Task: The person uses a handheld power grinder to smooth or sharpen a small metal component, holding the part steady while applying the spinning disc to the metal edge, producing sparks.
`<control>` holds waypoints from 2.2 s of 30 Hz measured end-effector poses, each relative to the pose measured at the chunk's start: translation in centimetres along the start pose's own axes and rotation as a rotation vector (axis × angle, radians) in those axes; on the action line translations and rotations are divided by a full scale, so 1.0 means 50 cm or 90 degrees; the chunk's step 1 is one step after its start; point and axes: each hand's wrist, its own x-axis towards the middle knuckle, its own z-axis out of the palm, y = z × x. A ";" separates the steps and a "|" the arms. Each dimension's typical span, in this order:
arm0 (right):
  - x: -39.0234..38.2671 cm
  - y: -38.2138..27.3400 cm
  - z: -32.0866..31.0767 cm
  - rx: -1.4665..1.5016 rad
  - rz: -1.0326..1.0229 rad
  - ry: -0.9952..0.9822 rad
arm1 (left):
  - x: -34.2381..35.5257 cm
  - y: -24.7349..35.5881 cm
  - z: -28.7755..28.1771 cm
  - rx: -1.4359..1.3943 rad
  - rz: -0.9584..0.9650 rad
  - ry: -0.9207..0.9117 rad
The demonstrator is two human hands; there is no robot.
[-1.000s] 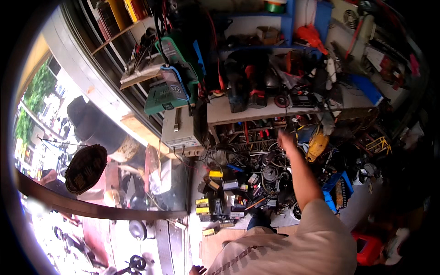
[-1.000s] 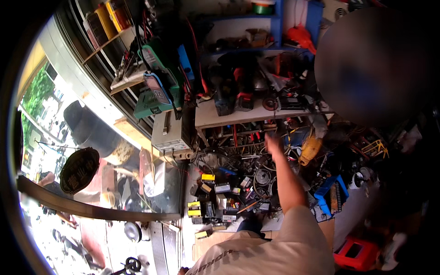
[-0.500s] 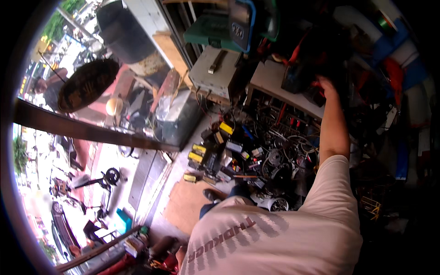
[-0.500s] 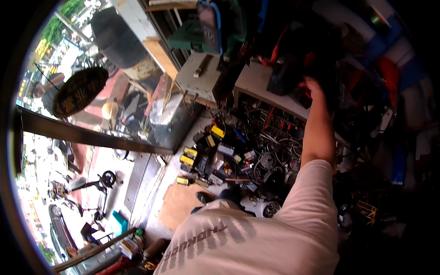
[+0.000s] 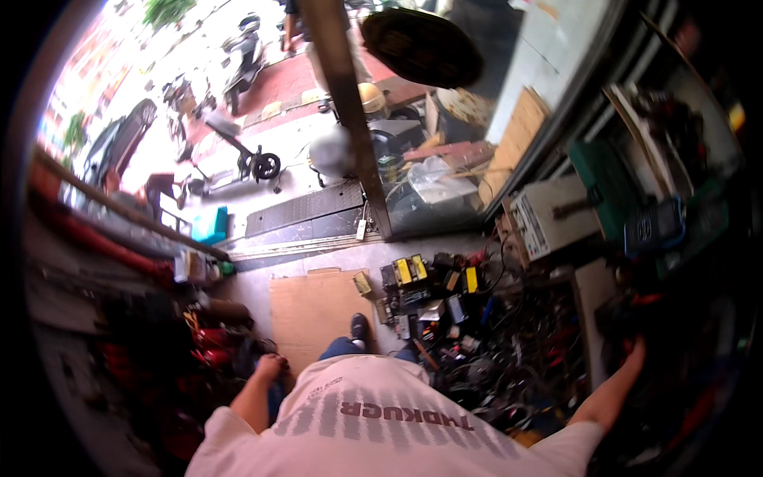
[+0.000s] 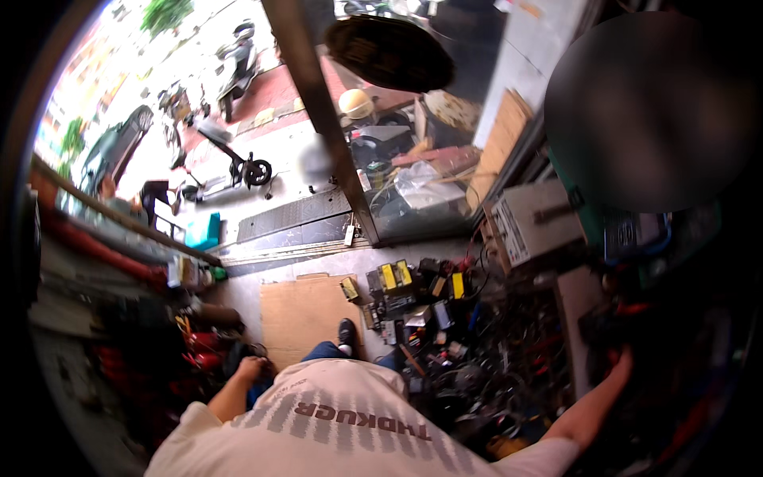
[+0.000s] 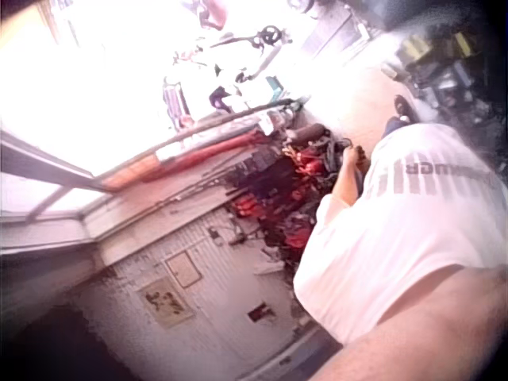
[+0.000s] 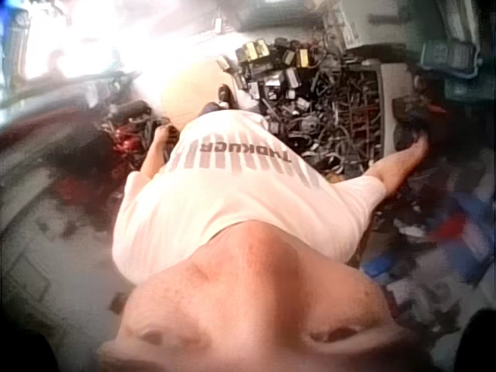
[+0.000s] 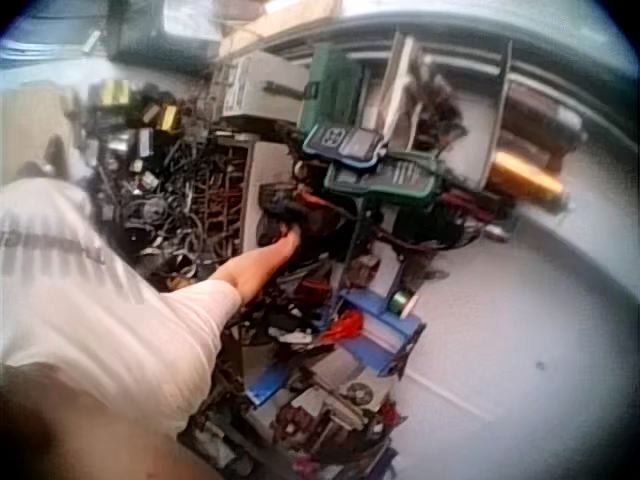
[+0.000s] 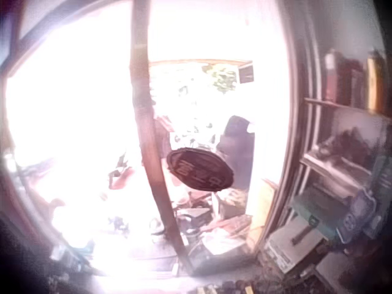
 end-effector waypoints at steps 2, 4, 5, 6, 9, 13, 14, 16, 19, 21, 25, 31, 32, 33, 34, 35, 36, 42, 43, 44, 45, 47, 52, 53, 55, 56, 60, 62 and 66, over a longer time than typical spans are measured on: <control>-0.036 0.019 0.084 0.011 0.123 0.051 | -0.091 0.038 -0.008 0.037 -0.044 0.087; -0.159 0.120 0.171 0.050 0.100 0.022 | -0.199 0.131 -0.061 0.119 -0.062 0.156; -0.173 0.097 0.123 0.046 0.029 0.075 | -0.134 0.119 -0.059 0.103 -0.075 0.109; -0.180 0.076 0.171 0.082 0.004 0.033 | -0.136 0.093 -0.086 0.073 -0.099 0.103; -0.276 0.080 0.101 0.202 -0.013 0.011 | -0.011 0.149 -0.093 0.138 -0.130 0.044; -0.435 0.019 0.085 0.107 -0.050 0.158 | 0.086 0.206 -0.109 0.236 -0.105 0.041; -0.511 0.034 0.135 0.078 -0.127 0.246 | 0.074 0.267 -0.099 0.312 -0.120 0.042; -0.673 0.041 0.260 0.083 -0.204 0.317 | 0.101 0.339 -0.135 0.332 -0.133 0.023; -0.930 0.014 0.348 0.405 -0.030 0.243 | 0.191 0.410 -0.188 0.361 -0.124 0.000; -1.033 0.056 0.347 0.397 -0.014 0.057 | 0.281 0.431 -0.268 0.361 -0.160 -0.044; -1.167 0.329 0.471 0.340 -0.031 0.207 | 0.534 0.583 -0.394 0.395 -0.086 -0.025; -1.450 0.539 0.753 -0.008 0.114 0.038 | 0.539 1.161 -0.234 0.176 0.205 -0.065; -1.459 0.551 0.823 -0.068 0.272 0.031 | 0.536 1.241 -0.236 0.149 0.269 -0.081; -1.470 0.567 0.892 -0.114 0.420 0.013 | 0.527 1.327 -0.229 0.147 0.293 -0.100; -1.474 0.565 0.957 -0.167 0.509 -0.022 | 0.527 1.390 -0.232 0.141 0.306 -0.119; -1.481 0.564 1.025 -0.200 0.551 -0.069 | 0.523 1.446 -0.219 0.154 0.337 -0.136; -1.483 0.565 1.103 -0.232 0.580 -0.120 | 0.519 1.491 -0.211 0.166 0.367 -0.154; -1.510 0.518 1.544 -0.262 0.643 -0.464 | 0.686 1.550 -0.319 0.341 0.432 -0.149; -1.524 0.466 1.614 -0.201 0.649 -0.552 | 0.733 1.536 -0.362 0.390 0.375 -0.097; -1.521 0.449 1.693 -0.173 0.652 -0.614 | 0.781 1.514 -0.414 0.438 0.317 -0.045; -1.523 0.442 1.762 -0.191 0.656 -0.646 | 0.846 1.464 -0.493 0.542 0.278 0.014; -1.409 0.629 1.958 -0.694 0.582 -0.500 | 0.913 1.434 -0.589 0.545 0.188 0.070; -1.317 0.367 2.504 -0.652 0.428 -0.590 | 0.941 1.568 -0.680 0.154 0.000 0.091; -1.334 0.279 2.624 -0.676 0.432 -0.611 | 0.967 1.584 -0.709 0.075 -0.028 0.083; -1.328 0.173 2.814 -0.653 0.389 -0.639 | 1.044 1.659 -0.721 0.069 -0.005 0.091; -1.315 0.139 2.905 -0.629 0.368 -0.656 | 1.102 1.714 -0.721 0.077 0.010 0.081; -1.298 0.055 3.216 -0.429 0.423 -0.733 | 1.330 1.969 -0.664 -0.020 0.151 0.056; -1.355 -0.014 3.369 -0.403 0.429 -0.720 | 1.414 2.108 -0.638 -0.039 0.190 0.048; -1.375 -0.088 3.565 -0.249 0.484 -0.695 | 1.464 2.389 -0.555 -0.127 0.167 -0.109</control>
